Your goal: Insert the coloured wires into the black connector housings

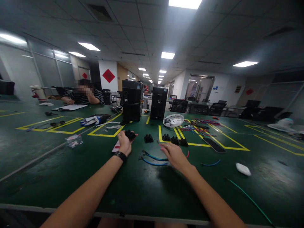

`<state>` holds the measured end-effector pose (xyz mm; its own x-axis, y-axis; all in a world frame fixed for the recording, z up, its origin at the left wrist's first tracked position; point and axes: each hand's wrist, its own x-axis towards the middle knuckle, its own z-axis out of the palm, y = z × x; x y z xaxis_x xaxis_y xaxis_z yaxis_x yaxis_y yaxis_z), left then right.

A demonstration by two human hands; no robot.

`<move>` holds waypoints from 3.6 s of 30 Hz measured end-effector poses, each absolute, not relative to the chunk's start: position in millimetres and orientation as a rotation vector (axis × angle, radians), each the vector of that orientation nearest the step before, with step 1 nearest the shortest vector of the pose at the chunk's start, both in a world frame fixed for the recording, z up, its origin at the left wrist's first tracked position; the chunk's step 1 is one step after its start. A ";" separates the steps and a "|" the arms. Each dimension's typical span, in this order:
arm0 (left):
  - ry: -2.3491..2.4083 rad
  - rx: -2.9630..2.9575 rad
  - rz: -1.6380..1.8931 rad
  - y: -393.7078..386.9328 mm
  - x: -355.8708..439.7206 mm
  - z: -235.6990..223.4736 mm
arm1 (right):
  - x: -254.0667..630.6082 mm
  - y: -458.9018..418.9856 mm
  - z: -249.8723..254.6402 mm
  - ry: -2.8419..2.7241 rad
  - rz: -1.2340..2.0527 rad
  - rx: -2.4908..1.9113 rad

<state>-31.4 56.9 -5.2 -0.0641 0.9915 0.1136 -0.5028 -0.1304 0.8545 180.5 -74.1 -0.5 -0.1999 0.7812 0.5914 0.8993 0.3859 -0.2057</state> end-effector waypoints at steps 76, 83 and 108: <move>0.434 0.700 1.069 15.4 24.5 -28.5 | 140.8 -34.8 -12.3 -1.688 0.220 -1.383; 0.474 0.760 1.064 13.7 30.3 -34.3 | 153.8 -35.0 -21.6 -1.699 0.121 -1.456; 0.413 0.839 1.098 0.2 28.4 -30.9 | 148.0 -46.1 -17.2 -1.617 0.007 -1.420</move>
<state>28.4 0.2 -30.9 0.4234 0.9002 0.1021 -0.6099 0.1999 0.7668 148.0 -46.1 -17.2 0.1252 0.7705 0.6250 0.7654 0.3258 -0.5550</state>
